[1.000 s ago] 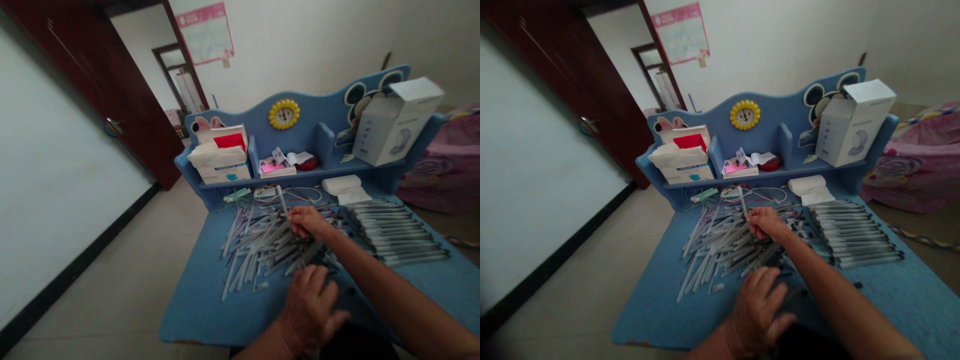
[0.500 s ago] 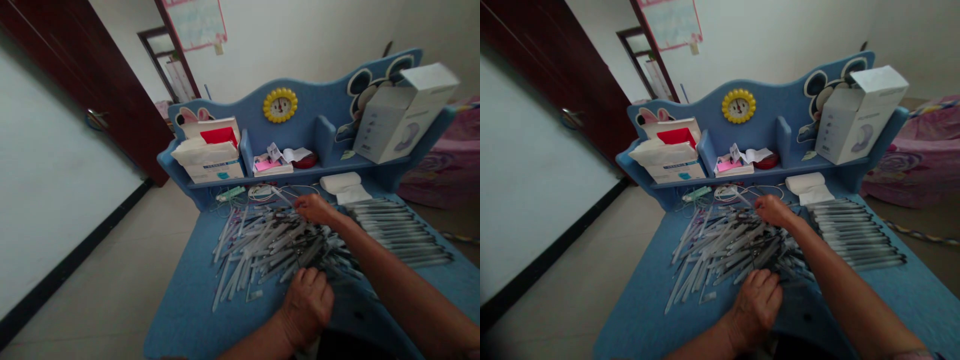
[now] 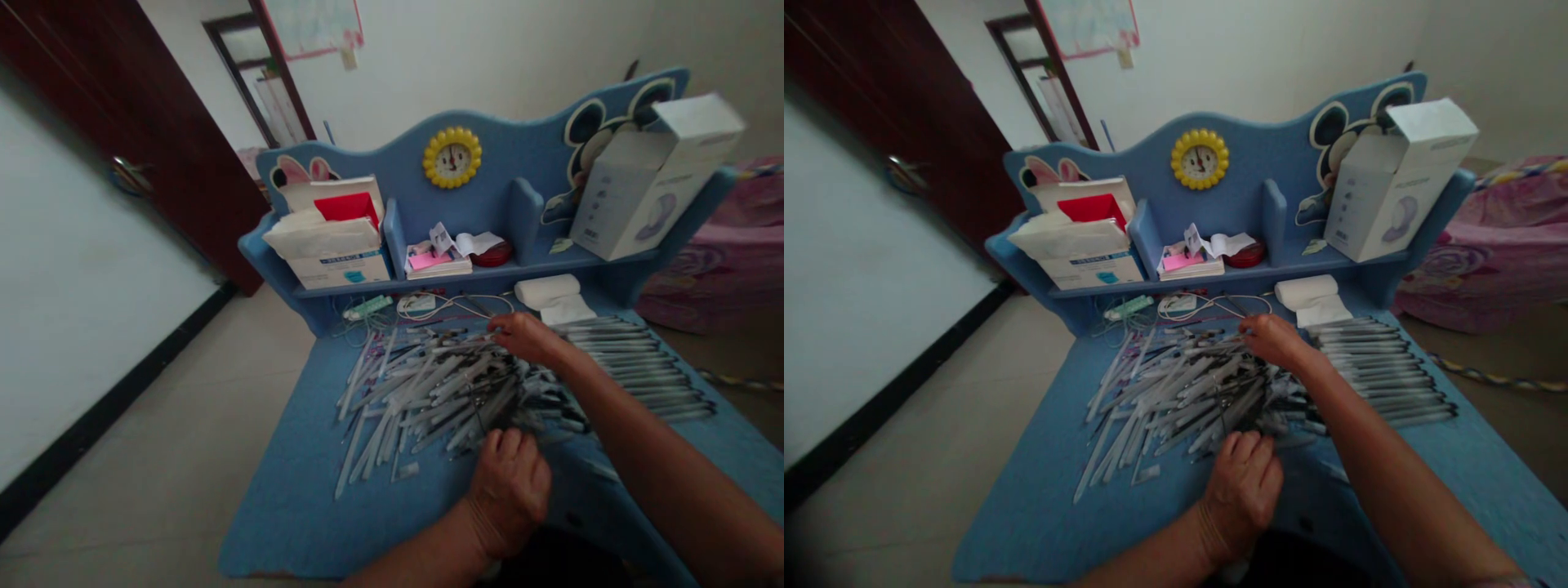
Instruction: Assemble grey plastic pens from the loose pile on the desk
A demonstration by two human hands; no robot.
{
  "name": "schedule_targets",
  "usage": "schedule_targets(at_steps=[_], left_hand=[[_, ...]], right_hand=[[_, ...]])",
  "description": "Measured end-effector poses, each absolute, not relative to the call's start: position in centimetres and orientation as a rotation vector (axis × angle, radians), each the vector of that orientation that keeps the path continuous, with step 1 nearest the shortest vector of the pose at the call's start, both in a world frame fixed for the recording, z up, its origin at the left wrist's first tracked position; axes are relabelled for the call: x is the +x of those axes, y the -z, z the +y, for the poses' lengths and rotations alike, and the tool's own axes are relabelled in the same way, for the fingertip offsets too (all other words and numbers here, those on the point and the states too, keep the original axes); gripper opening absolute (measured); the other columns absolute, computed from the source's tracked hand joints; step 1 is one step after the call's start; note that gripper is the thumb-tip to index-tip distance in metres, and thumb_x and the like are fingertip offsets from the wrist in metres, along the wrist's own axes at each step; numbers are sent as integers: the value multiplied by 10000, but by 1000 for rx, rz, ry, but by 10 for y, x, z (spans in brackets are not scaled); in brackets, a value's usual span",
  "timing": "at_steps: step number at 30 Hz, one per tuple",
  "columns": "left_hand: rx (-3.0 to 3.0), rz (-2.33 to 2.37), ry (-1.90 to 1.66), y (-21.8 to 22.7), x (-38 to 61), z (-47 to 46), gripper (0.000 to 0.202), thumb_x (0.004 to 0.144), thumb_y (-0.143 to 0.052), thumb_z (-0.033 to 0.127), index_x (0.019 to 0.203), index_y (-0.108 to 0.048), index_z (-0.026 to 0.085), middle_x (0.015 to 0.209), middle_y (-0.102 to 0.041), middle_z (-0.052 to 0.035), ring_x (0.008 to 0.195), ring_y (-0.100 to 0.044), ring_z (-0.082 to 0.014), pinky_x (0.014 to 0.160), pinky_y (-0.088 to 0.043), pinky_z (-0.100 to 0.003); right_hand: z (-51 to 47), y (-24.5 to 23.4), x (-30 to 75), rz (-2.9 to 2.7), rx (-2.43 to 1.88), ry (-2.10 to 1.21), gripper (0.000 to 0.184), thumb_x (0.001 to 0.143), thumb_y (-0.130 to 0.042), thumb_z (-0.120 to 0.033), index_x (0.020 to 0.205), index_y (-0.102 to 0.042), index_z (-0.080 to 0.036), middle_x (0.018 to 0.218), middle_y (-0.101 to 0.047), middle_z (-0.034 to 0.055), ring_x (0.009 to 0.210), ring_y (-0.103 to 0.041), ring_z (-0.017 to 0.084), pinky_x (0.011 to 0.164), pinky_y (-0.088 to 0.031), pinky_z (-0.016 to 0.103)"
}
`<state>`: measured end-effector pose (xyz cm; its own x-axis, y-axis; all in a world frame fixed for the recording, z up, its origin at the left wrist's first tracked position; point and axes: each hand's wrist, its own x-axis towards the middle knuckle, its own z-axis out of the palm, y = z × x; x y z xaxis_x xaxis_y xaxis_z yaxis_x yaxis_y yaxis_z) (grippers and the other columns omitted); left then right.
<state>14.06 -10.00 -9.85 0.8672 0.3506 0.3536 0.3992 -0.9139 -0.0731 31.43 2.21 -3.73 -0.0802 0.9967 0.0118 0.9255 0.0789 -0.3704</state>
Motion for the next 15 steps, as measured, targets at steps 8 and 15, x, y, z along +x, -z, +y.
schedule_targets(at_steps=[8, 15], left_hand=[[-3046, -424, 715, 94, 121, -130, 244, 865, -369, 196, 959, -584, 129, 1016, -605, -110, 859, -517, -196, 738, -392, -353], [-3141, -224, 655, 109, 141, -135, 270, 889, -387, 199, 1094, -558, 158, 1148, -581, -100, 1019, -508, -209, 863, -379, -403]], right_hand=[[-129, 39, 324, -1459, -1646, -824, 207, 783, -552, -380, 823, -644, -200, 524, -566, -16, 385, -477, 105, 370, -385, 207], [-217, 81, 305, -909, -1618, -926, 183, 769, -596, -385, 737, -607, -205, 501, -553, -20, 338, -477, 103, 324, -381, 213]])
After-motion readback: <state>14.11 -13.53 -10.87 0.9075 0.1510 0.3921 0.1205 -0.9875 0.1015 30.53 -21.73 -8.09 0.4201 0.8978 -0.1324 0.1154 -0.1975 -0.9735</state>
